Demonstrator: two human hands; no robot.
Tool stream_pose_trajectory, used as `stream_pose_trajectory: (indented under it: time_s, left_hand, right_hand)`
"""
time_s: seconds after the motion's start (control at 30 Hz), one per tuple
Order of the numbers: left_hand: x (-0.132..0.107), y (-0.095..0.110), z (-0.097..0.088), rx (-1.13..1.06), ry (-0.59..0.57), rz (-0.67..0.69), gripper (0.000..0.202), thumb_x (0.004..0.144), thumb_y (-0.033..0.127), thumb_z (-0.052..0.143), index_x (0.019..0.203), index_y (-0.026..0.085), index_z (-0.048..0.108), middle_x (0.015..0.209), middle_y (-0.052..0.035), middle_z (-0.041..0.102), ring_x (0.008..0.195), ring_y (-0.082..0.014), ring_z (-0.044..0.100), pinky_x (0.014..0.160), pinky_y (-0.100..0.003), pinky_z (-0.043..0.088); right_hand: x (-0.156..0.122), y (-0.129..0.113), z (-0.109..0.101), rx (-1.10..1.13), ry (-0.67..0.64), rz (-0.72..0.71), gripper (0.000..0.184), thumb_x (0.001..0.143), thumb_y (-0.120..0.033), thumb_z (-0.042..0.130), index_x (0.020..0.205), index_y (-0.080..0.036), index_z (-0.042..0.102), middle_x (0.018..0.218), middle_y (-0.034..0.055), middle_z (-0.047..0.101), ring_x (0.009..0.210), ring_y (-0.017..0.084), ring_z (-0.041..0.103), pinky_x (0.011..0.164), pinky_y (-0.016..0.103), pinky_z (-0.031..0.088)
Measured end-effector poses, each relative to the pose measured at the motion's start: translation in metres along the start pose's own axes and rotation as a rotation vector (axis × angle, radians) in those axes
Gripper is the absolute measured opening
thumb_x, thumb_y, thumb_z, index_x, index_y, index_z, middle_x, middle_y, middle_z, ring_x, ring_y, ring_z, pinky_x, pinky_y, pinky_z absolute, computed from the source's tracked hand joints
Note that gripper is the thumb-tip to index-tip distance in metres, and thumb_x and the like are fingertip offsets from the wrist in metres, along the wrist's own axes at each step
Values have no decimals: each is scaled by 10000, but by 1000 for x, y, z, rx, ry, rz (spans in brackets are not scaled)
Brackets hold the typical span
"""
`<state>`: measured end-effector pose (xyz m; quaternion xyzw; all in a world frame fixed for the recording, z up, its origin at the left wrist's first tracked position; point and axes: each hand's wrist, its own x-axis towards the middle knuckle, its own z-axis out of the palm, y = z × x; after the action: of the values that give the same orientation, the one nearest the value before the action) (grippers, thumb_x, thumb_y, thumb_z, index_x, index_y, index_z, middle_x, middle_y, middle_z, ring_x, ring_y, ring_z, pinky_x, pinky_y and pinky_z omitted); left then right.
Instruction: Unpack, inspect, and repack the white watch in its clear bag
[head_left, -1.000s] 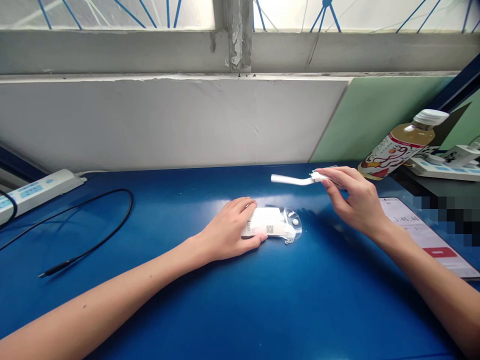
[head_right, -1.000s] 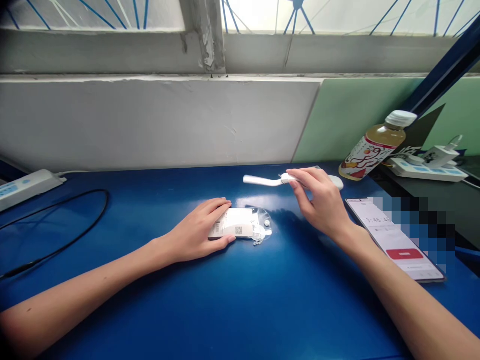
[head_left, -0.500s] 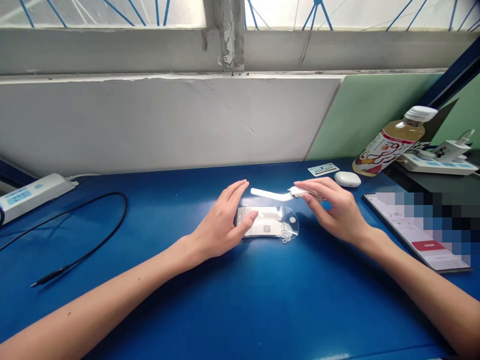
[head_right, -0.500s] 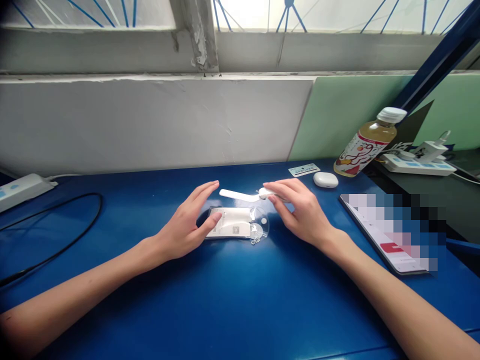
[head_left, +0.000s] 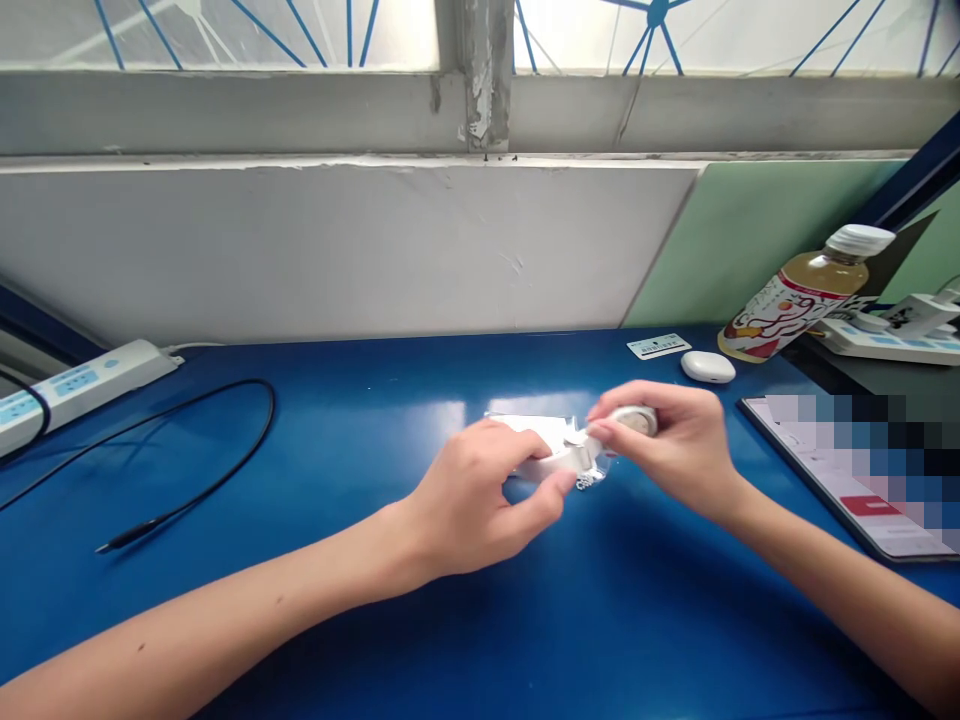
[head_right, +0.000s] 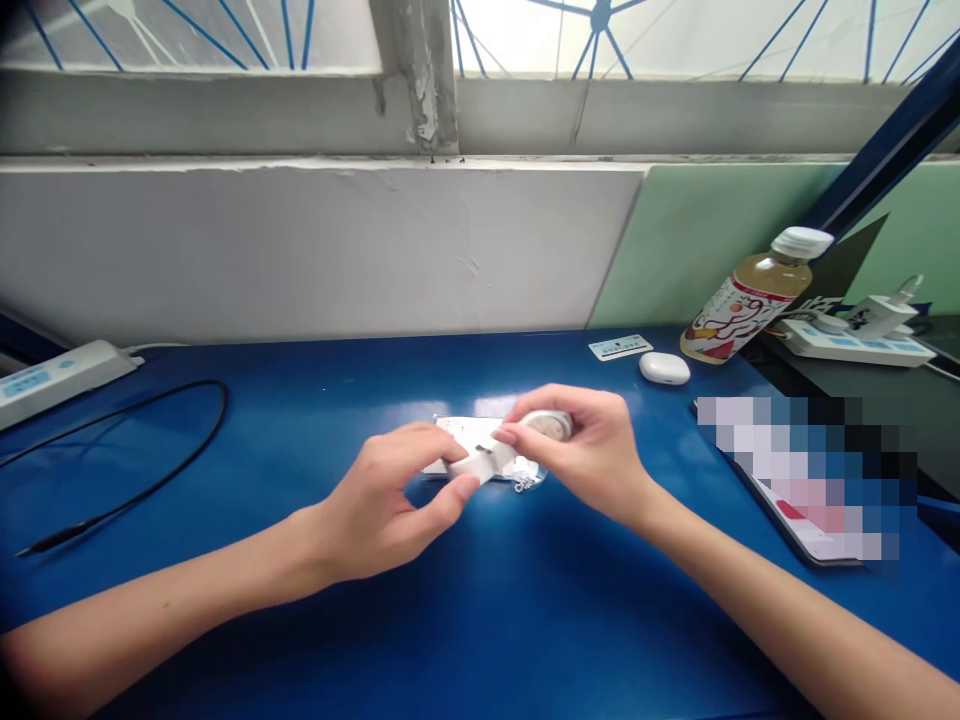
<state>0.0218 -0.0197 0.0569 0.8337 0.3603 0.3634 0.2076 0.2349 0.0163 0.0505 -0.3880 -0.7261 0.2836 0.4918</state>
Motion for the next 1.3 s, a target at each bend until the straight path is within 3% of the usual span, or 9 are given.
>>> stream_pose_trajectory:
  time_s: [0.07,0.13,0.23,0.33,0.4,0.63,0.93,1.17,1.3]
  left_hand:
    - [0,6,1,-205,-77,-159,293,961,319,508,747,178,649,656,-5,658,586,-138,581,594,-266,471]
    - [1,12,2,-438,-120,-308,355,991,371,491,758,172,672,702,-30,698,676,-160,638,667,-275,498]
    - [4,13,4,-920,-228,-529,400,1005,475,481,885,148,678,792,-84,743,778,-209,718,785,-337,550]
    - [4,8,8,-1344,-382,-693,414,990,517,509,1017,132,659,931,-141,751,876,-254,750,859,-391,556]
    - [3,4,11,-1460,-413,-733,384,991,492,527,1057,135,652,975,-150,750,930,-259,749,912,-400,538]
    - [2,-8,21,-1497,-294,-702,396,1048,428,421,1079,115,662,940,-164,753,889,-234,757,848,-344,565]
    - [5,-10,24,-1467,-220,-826,412,1080,372,294,1045,118,616,855,-160,752,774,-222,765,737,-336,595]
    - [9,-9,19,-1507,-246,-898,401,1075,371,304,1035,112,608,834,-148,735,754,-224,756,717,-335,586]
    - [10,-8,13,-1493,-292,-945,381,1054,394,393,1011,92,622,856,-151,724,780,-229,747,747,-349,575]
  right_hand:
    - [15,-5,11,187,-23,104,182,709,-347,846,725,-227,710,635,-19,683,494,126,577,437,256,454]
    - [32,-10,24,369,-6,190,277,670,-390,871,810,-219,704,577,-53,612,463,106,528,418,238,419]
    - [51,-17,41,611,17,338,402,770,-502,776,1033,-210,691,581,-45,626,512,128,581,460,241,456]
    - [55,-20,51,789,-104,529,434,835,-565,680,1028,-178,708,657,10,703,553,146,623,517,264,510]
    - [53,-20,54,939,-208,631,463,887,-592,586,992,-162,723,788,70,764,649,185,684,619,308,570]
    - [48,-13,47,1311,-341,695,537,1015,-481,295,1160,-139,683,1106,101,773,1017,193,723,964,326,541]
    - [51,-1,55,1215,-403,762,429,1008,-335,373,1170,-72,670,1148,144,755,1065,223,716,1024,335,505]
    - [51,8,51,1285,-579,641,569,975,-615,306,1304,-256,600,1225,56,729,1132,242,686,1088,436,428]
    - [52,9,46,1254,-585,663,527,980,-489,311,1295,-200,620,1166,70,743,1068,202,699,1040,381,461]
